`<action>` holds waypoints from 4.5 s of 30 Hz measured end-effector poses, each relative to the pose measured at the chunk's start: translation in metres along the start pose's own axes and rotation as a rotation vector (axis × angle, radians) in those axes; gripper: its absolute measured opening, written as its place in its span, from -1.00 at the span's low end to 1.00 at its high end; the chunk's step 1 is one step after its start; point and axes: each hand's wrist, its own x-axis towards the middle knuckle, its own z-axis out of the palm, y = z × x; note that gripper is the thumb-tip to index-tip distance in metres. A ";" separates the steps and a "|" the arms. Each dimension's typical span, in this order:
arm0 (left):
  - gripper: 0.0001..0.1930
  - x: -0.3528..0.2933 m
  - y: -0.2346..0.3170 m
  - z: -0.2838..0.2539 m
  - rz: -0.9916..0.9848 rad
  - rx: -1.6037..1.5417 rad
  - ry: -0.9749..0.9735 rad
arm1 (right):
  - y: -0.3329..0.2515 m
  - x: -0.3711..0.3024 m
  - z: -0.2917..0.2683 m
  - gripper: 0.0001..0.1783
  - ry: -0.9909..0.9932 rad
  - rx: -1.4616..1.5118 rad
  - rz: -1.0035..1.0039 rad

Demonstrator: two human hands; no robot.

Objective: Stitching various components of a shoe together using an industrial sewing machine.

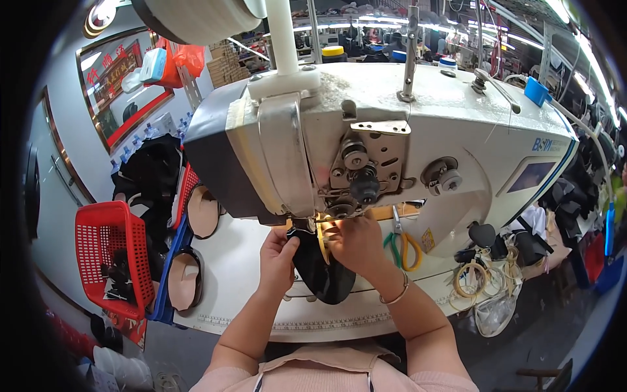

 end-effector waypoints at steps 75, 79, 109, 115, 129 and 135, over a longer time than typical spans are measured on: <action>-0.73 -0.033 -0.019 0.013 -0.159 0.153 -0.115 | 0.008 -0.035 -0.013 -0.84 -0.281 0.767 0.363; -0.73 -0.045 -0.002 0.014 -0.208 0.215 -0.113 | 0.014 -0.028 -0.031 -0.88 -0.450 0.743 0.413; -0.78 -0.008 0.004 0.003 -0.063 0.157 -0.169 | 0.033 -0.025 -0.011 -0.86 -0.199 1.227 0.677; -0.77 -0.009 0.004 0.010 0.023 0.389 -0.144 | 0.033 -0.030 -0.011 -0.86 0.043 0.886 0.525; -0.77 0.003 0.014 0.007 -0.067 0.362 -0.068 | 0.017 -0.018 -0.016 -0.68 -0.014 0.640 0.459; -0.78 0.011 0.024 0.008 -0.079 0.424 -0.136 | 0.016 -0.019 -0.010 -0.70 0.125 0.706 0.320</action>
